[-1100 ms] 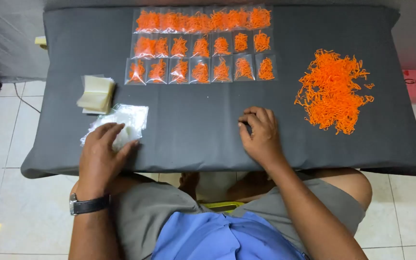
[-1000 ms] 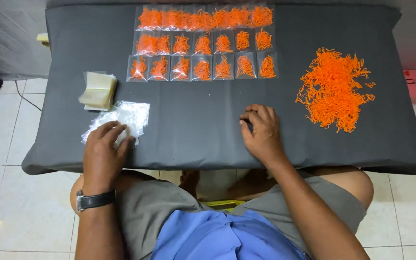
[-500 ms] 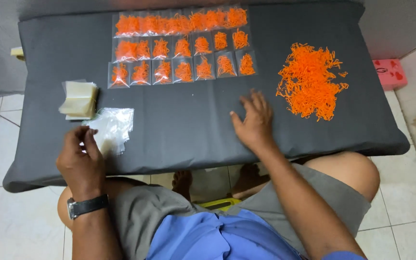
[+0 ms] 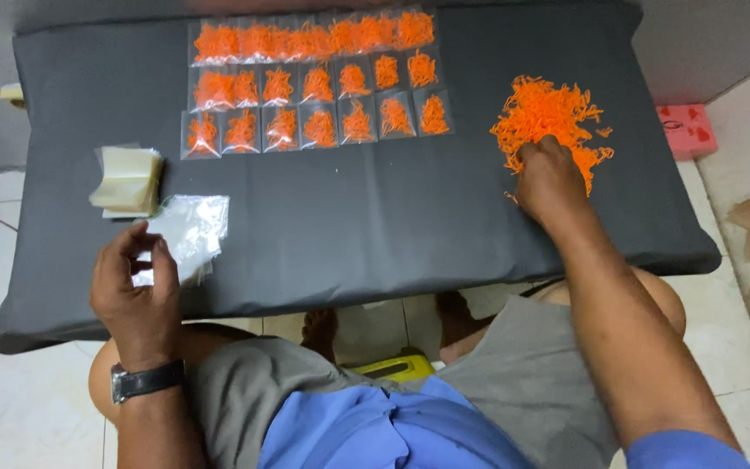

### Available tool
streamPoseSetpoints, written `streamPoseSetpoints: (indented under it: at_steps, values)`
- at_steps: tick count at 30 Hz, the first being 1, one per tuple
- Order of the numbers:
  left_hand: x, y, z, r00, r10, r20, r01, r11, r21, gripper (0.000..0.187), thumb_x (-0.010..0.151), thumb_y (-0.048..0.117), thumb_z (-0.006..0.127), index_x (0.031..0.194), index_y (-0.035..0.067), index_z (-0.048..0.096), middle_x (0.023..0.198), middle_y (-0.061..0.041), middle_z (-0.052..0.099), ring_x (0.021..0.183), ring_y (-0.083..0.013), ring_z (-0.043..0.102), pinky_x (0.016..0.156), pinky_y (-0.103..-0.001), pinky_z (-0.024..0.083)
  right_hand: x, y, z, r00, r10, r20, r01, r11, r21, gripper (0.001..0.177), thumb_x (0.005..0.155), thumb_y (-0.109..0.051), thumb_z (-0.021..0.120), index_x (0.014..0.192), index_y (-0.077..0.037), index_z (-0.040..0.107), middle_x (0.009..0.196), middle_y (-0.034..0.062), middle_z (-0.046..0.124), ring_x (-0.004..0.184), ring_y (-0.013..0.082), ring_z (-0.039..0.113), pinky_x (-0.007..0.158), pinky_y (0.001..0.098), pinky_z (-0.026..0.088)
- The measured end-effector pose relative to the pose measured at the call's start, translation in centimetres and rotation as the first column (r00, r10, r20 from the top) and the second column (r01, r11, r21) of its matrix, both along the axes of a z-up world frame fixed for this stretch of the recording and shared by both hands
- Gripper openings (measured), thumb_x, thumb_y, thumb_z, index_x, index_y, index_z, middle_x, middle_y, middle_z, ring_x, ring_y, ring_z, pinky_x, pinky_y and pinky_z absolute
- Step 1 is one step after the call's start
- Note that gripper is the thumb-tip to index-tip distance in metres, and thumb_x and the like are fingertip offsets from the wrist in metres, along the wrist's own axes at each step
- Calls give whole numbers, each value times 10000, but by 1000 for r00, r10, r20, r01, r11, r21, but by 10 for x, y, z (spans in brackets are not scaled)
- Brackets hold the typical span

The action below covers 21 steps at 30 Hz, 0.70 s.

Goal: Manually packaging small orange rubber bands into small clear plastic bags on a table.

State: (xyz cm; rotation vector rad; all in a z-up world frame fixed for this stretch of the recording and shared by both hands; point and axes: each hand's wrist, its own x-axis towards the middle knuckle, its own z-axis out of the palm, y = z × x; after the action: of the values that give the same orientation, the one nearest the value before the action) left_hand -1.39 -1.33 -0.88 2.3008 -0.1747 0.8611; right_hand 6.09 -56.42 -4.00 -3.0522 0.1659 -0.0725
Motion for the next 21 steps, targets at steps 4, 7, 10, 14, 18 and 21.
streamPoseSetpoints:
  at_steps: [4, 7, 10, 14, 18, 21]
  values:
    - [1, -8, 1, 1000, -23, -6, 22, 1000, -21, 217, 1072, -108, 668, 1286, -69, 675, 1104, -188, 701, 936, -282, 635, 725, -359, 527, 27, -37, -2, 1000, 1, -26, -2, 999, -37, 378, 817, 76, 557, 1140, -12, 732, 1057, 227, 663, 911, 457, 661, 737, 545, 547]
    - [2, -17, 3, 996, 4, -87, -6, 1000, -19, 219, 1074, -73, 678, 1285, -16, 677, 1117, -138, 701, 857, -234, 615, 610, -327, 460, 38, -50, 17, 986, -114, -121, 125, 988, 90, 413, 944, -140, 529, 1312, -118, 714, 1166, 225, 734, 1085, 455, 661, 855, 572, 541]
    - [7, -33, 8, 996, -68, -64, 69, 998, 3, 187, 1062, -110, 653, 1241, -68, 690, 1110, -187, 691, 870, -278, 621, 623, -344, 490, 50, -60, 23, 995, -100, 19, 92, 960, 265, 359, 947, -204, 610, 1257, -61, 719, 1126, 153, 729, 1004, 372, 673, 848, 483, 523]
    - [23, -63, 31, 957, -227, -182, 206, 971, -123, 195, 1011, -76, 681, 1197, -21, 707, 1024, -163, 690, 912, -308, 678, 741, -372, 556, 65, -56, 15, 997, -38, 72, 21, 977, 213, 527, 969, -258, 733, 1419, -3, 631, 1273, 271, 552, 1243, 491, 520, 959, 604, 471]
    - [57, -90, 51, 879, -382, -285, 319, 916, -244, 187, 967, -20, 728, 1151, 18, 734, 900, -159, 724, 870, -360, 736, 736, -434, 606, 76, -68, -9, 994, 17, 105, -39, 977, 208, 326, 987, -73, 698, 1289, 52, 703, 1141, 286, 618, 1149, 554, 601, 864, 615, 549]
    - [82, -114, 36, 785, -545, -295, 328, 770, -547, 258, 993, -10, 641, 1244, 25, 692, 973, -150, 719, 898, -235, 710, 803, -374, 599, 81, -87, -13, 997, 0, 77, -12, 988, 156, 307, 957, -49, 733, 1256, 19, 738, 1155, 268, 682, 1179, 535, 615, 848, 582, 575]
